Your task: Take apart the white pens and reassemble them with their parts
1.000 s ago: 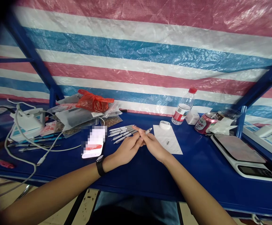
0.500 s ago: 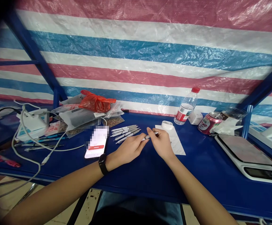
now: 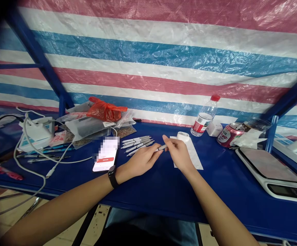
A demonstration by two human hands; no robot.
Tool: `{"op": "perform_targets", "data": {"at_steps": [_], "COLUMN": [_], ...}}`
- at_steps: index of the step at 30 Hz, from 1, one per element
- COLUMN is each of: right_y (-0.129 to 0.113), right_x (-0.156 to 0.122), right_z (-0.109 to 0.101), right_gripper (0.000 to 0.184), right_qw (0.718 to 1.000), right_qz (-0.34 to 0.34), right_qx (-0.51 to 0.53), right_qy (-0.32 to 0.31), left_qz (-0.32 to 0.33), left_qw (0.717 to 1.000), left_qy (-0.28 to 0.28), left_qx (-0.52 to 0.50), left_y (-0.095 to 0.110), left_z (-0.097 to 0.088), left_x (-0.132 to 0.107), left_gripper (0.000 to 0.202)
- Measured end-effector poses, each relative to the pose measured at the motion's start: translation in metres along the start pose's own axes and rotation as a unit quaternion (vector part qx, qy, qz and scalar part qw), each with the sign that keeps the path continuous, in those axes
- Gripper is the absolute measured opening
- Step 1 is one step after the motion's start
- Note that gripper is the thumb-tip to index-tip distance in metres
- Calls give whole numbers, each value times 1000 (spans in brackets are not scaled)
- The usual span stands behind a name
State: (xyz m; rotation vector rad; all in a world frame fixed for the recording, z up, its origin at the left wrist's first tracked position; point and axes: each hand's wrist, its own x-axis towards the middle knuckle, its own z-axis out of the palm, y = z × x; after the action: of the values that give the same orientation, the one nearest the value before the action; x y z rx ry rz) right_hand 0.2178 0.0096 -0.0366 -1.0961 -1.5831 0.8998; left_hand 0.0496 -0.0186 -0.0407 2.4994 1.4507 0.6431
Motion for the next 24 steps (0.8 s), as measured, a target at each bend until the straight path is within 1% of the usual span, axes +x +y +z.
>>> {"op": "perform_targets", "data": {"at_steps": [4, 5, 7, 9, 10, 12, 15, 17, 19, 21, 22, 24], "right_y": [-3, -2, 2, 5, 6, 5, 0, -2, -1, 1, 2, 1], "right_x": [-1, -1, 0, 1, 1, 2, 2, 2, 2, 2, 3, 4], "right_z": [1, 2, 4, 5, 4, 0, -5, -5, -3, 0, 1, 1], "right_gripper": [61, 60, 64, 73, 75, 73, 62, 59, 60, 67, 69, 71], "right_qw": [997, 997, 999, 1000, 999, 998, 994, 995, 999, 1000, 1000, 997], "right_qz": [-18, -25, -21, 11, 30, 45, 19, 3, -7, -2, 12, 57], "right_qx": [60, 57, 36, 13, 11, 37, 81, 68, 30, 5, 6, 35], "right_qy": [-50, -47, -12, 19, 21, -5, -66, -73, -42, -17, -15, -33], "left_qz": [-10, -8, 6, 19, 21, 16, 3, 5, 20, 36, 46, 69], "left_qw": [1000, 999, 998, 997, 997, 998, 998, 998, 997, 992, 986, 969], "left_qy": [17, 18, 15, 15, 19, 33, 57, 62, 58, 52, 52, 69], "left_qx": [16, 28, 55, 70, 68, 44, -6, -3, 42, 112, 151, 225], "left_y": [-2, -2, -1, 1, 1, 1, -3, -5, -6, -4, -3, -1], "left_z": [-2, -2, -3, -3, -2, -2, -1, -1, -1, -1, 0, 1], "left_x": [0, 0, -1, -2, -2, -1, 0, 1, 1, 0, -1, -1], "left_gripper": [40, 41, 43, 46, 47, 46, 44, 46, 47, 48, 48, 48]}}
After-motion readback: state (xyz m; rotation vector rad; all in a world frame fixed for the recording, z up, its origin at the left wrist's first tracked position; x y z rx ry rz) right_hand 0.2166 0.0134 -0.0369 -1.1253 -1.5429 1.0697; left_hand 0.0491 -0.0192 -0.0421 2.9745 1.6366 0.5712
